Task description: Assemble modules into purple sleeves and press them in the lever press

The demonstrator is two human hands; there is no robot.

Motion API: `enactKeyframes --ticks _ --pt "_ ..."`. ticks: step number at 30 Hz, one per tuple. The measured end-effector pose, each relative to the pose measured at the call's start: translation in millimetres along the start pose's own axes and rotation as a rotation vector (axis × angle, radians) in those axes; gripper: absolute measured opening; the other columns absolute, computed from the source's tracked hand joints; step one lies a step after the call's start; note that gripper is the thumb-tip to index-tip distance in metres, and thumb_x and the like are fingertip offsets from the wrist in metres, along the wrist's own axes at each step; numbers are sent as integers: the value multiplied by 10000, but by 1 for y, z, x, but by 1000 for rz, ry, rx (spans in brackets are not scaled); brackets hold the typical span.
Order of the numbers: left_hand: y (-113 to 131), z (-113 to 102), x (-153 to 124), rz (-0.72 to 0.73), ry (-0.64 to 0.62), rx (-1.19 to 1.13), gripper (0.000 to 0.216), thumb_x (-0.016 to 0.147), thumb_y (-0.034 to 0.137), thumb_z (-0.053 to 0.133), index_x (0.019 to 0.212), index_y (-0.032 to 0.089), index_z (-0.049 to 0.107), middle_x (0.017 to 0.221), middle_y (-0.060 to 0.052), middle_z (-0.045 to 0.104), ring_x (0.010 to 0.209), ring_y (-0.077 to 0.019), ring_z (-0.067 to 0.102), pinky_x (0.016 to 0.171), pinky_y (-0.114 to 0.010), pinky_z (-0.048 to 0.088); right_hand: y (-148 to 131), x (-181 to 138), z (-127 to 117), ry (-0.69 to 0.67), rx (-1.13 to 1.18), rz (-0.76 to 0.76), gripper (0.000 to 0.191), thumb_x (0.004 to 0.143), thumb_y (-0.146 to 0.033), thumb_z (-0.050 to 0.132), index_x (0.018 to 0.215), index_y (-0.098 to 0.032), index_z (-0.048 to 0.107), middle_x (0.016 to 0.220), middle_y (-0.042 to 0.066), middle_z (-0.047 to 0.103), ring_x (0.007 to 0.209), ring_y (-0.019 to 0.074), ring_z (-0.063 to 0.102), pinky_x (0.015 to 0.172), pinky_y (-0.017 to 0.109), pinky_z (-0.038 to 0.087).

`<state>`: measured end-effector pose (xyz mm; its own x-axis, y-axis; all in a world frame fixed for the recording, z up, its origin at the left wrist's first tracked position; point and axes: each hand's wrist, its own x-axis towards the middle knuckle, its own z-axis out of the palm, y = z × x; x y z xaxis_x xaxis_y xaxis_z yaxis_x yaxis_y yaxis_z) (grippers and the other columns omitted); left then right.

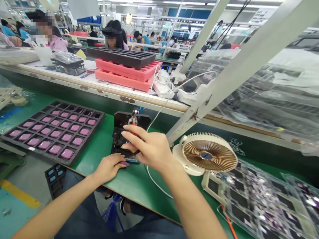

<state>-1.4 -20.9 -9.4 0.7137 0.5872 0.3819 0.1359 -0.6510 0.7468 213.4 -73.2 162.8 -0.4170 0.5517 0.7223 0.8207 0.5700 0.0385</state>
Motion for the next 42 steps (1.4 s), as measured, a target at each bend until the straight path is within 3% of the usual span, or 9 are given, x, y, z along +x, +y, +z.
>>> enactKeyframes --ticks 7,11,14,17,20,23,29,35,42 --pt "-9 -3 -3 23 -5 -74 174 996 244 695 1100 262 834 1125 -61 842 1181 -275 757 1161 -483 526 4 42 -7 331 -132 338 376 1133 -422 509 1415 -198 617 1138 80 795 964 181 769 791 276 606" --pt "-5 -15 -12 -11 84 -104 172 1002 269 703 1108 256 838 1110 -72 842 1113 -261 768 1081 -440 579 -18 22 -12 555 -234 414 198 1099 -301 564 1029 -198 719 929 56 767 803 166 714 730 282 553" --pt "-1 -27 -27 -103 217 -99 198 1021 309 690 1152 251 826 1083 -81 841 1032 -253 768 990 -416 612 -42 -47 27 136 -134 432 263 1104 -286 536 947 -215 735 817 21 771 673 130 702 620 234 511" --pt "0 -36 -45 -212 313 -93 210 1039 355 669 1151 239 805 1064 -75 840 952 -235 790 886 -359 644 -50 -103 81 -315 -101 505 345 1140 -313 436 1200 -231 766 1203 56 809 966 167 786 669 224 560" --pt "0 -38 -58 -273 362 -85 245 1050 367 653 1208 210 756 1018 -70 845 839 -214 813 762 -309 667 -35 -115 116 -462 -112 538 379 1117 -289 461 1422 -231 679 1412 88 726 1055 227 784 708 273 598" --pt "1 -40 -61 -239 383 -20 287 1050 346 658 1295 210 714 1115 -81 840 928 -223 824 830 -326 681 -13 -100 126 -566 -123 550 352 1075 -299 550 1382 -241 711 1264 104 787 938 252 795 735 311 611" --pt "3 -32 -26 -53 332 187 227 1069 261 606 1251 231 739 1218 -87 809 1130 -244 764 1047 -432 618 -14 -101 112 -574 -120 498 382 1130 -315 468 1430 -250 695 1362 103 750 1089 250 785 781 303 630" --pt "-10 2 31 113 95 328 367 983 24 508 1238 166 729 1206 -132 792 1211 -285 720 1131 -481 565 -55 -154 59 -180 -122 478 353 1118 -303 546 1438 -201 654 1381 92 742 1138 212 784 712 244 654" --pt "-25 10 34 182 -62 366 495 891 -11 526 1364 48 657 1343 -234 728 1341 -336 651 1262 -539 422 -98 -149 26 -147 77 507 379 1072 -225 626 1451 -233 599 1351 88 753 1202 208 759 958 279 652"
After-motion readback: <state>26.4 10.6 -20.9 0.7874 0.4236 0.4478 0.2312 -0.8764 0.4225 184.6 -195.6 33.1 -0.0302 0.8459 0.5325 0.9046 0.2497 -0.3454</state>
